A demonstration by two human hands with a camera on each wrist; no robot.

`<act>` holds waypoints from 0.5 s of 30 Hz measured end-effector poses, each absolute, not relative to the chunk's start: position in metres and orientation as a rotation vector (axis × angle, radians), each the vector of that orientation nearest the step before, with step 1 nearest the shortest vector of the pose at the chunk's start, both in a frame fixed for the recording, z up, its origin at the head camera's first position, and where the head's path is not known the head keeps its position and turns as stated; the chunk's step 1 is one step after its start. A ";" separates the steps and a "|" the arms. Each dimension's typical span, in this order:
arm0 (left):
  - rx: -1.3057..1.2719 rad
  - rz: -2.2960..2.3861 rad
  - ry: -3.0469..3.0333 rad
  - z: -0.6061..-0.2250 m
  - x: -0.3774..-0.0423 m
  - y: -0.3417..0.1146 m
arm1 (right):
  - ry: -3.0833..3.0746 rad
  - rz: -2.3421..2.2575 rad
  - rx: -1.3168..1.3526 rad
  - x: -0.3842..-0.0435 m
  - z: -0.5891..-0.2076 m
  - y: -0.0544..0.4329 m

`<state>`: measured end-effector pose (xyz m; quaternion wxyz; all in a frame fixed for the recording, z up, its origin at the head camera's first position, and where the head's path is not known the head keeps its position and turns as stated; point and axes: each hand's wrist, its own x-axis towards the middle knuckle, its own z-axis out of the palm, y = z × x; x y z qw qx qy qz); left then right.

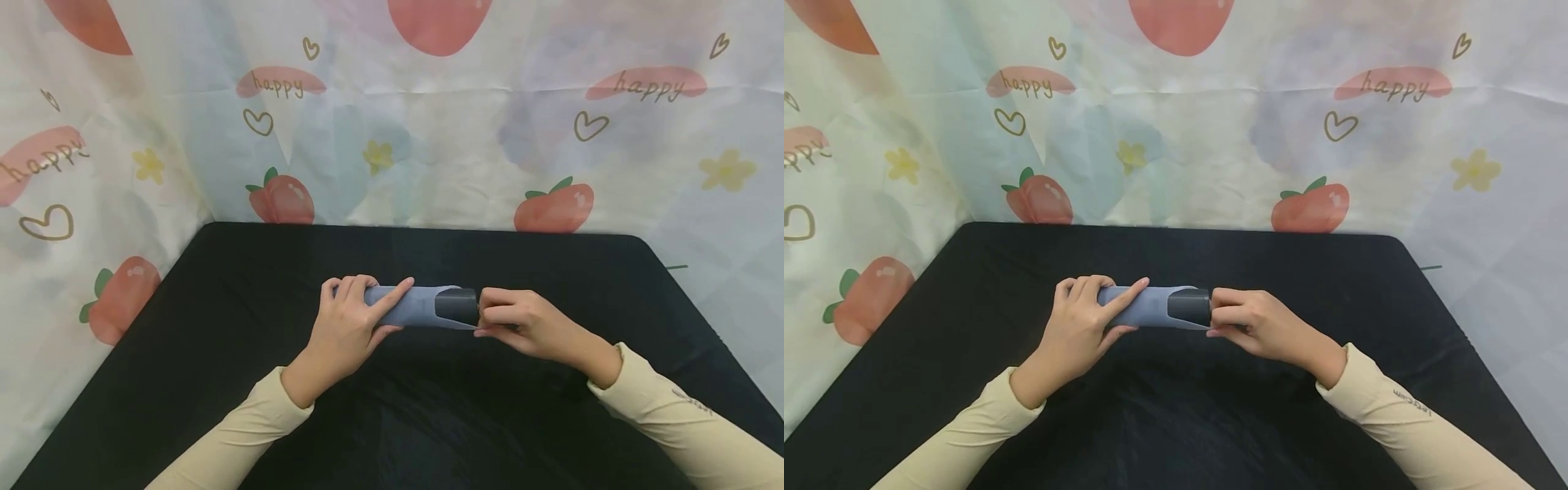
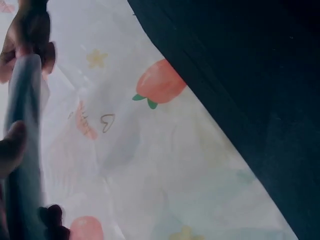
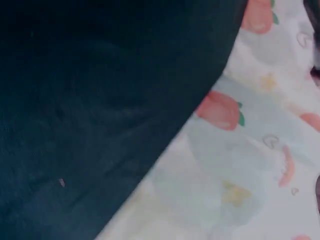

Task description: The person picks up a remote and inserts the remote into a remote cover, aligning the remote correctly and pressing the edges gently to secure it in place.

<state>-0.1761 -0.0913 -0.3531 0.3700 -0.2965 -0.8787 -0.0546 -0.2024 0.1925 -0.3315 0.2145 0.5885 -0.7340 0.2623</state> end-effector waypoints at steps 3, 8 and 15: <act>-0.793 -0.120 -2.241 -0.356 -0.178 -0.094 | -2.028 0.595 1.644 -0.204 -0.326 0.195; -0.902 -0.136 -2.259 -0.358 -0.183 -0.101 | -1.887 0.235 1.639 -0.205 -0.324 0.193; -1.070 -0.124 -2.267 -0.358 -0.188 -0.110 | -1.648 0.066 1.764 -0.214 -0.333 0.194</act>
